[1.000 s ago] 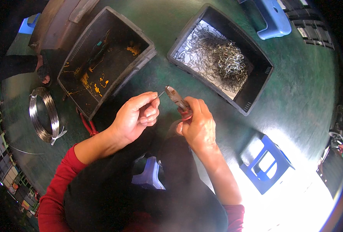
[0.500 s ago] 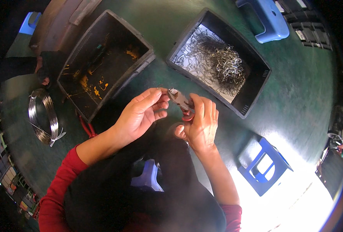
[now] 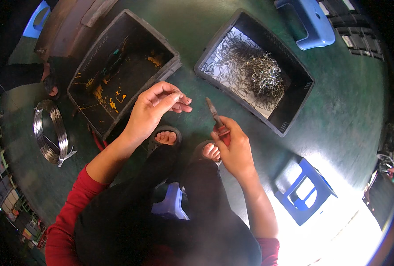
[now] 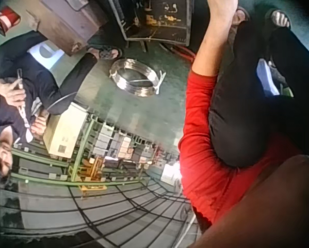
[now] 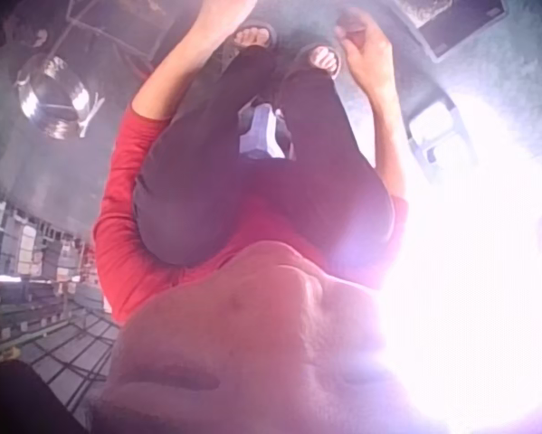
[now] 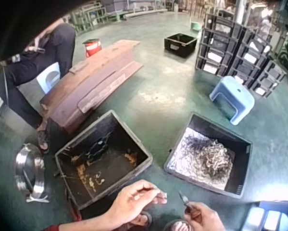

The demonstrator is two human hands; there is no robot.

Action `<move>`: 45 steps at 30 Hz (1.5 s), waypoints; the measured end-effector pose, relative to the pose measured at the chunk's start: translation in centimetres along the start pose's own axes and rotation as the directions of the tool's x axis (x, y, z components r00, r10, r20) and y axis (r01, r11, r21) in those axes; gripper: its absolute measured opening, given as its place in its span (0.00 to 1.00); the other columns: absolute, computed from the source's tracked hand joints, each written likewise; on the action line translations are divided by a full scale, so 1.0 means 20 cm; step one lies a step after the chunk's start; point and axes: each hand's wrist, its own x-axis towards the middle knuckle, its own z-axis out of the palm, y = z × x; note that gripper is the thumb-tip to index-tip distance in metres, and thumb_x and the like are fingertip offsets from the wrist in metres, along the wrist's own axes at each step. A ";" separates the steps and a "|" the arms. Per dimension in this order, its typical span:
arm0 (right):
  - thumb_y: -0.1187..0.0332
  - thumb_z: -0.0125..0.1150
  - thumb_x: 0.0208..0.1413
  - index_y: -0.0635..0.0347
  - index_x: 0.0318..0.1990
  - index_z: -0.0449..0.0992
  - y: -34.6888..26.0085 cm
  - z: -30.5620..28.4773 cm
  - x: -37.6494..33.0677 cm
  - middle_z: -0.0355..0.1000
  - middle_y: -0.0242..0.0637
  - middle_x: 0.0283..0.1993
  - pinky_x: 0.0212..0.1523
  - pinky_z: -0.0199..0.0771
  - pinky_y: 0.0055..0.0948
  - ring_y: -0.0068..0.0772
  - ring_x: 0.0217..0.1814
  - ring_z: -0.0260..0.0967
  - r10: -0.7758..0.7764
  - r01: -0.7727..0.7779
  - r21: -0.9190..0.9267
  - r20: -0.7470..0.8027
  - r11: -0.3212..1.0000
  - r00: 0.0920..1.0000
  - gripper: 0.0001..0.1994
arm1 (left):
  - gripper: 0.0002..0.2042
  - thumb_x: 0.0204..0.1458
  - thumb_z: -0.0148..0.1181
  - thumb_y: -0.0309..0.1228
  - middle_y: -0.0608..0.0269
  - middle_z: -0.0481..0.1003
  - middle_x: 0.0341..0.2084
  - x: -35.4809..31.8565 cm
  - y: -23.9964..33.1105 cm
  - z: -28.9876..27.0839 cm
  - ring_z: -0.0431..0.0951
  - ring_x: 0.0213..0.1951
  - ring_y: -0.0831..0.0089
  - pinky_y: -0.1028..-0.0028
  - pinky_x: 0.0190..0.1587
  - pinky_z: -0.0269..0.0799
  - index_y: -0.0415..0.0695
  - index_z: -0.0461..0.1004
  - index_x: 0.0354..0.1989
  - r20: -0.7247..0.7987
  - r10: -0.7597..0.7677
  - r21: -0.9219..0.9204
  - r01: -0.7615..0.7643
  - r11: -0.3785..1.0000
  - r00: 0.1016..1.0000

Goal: The person uses pliers to bend small pieces of metal wire into hooks and places them into a black crate. They repeatedly pick up wire segments, bend them, and deposit the finished hooks into the crate.

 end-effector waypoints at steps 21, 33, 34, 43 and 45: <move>0.71 0.63 0.56 0.64 0.52 0.72 -0.11 -0.06 -0.04 0.76 0.42 0.39 0.47 0.72 0.33 0.38 0.41 0.75 -0.055 0.053 0.060 0.025 0.997 0.998 0.17 | 0.08 0.62 0.53 0.26 0.59 0.78 0.40 0.00 0.01 -0.08 0.81 0.42 0.66 0.71 0.45 0.76 0.41 0.74 0.47 0.113 -0.054 -0.133 0.069 0.989 0.992; 0.68 0.63 0.57 0.63 0.54 0.72 0.01 0.02 -0.11 0.77 0.45 0.42 0.50 0.72 0.36 0.45 0.47 0.76 0.101 -0.103 0.010 0.127 0.995 0.987 0.18 | 0.15 0.59 0.60 0.31 0.61 0.80 0.43 0.48 0.11 -0.01 0.81 0.42 0.75 0.78 0.41 0.75 0.41 0.75 0.54 0.023 0.526 0.652 -0.412 0.637 0.850; 0.68 0.63 0.57 0.62 0.54 0.72 0.02 0.04 -0.12 0.77 0.45 0.42 0.50 0.72 0.36 0.46 0.47 0.76 0.091 -0.096 0.028 0.137 0.995 0.986 0.18 | 0.14 0.60 0.59 0.31 0.61 0.80 0.41 0.43 0.07 -0.04 0.80 0.40 0.76 0.78 0.40 0.74 0.40 0.75 0.53 -0.021 0.465 0.643 -0.344 0.684 0.885; 0.57 0.63 0.57 0.56 0.51 0.73 0.30 0.36 -0.22 0.75 0.49 0.48 0.53 0.69 0.44 0.54 0.52 0.72 0.277 -0.179 -0.249 0.444 0.952 0.852 0.18 | 0.07 0.60 0.53 0.29 0.64 0.75 0.29 -0.43 -0.65 -0.17 0.75 0.33 0.74 0.74 0.37 0.70 0.43 0.77 0.41 0.032 -0.097 0.398 0.076 0.914 0.995; 0.56 0.63 0.57 0.56 0.51 0.73 0.39 0.42 -0.23 0.75 0.50 0.48 0.53 0.69 0.45 0.54 0.52 0.72 0.305 -0.213 -0.242 0.461 0.947 0.834 0.19 | 0.06 0.57 0.55 0.28 0.63 0.75 0.27 -0.48 -0.75 -0.19 0.76 0.33 0.71 0.72 0.39 0.70 0.45 0.78 0.39 0.126 0.098 0.681 -0.158 0.715 0.987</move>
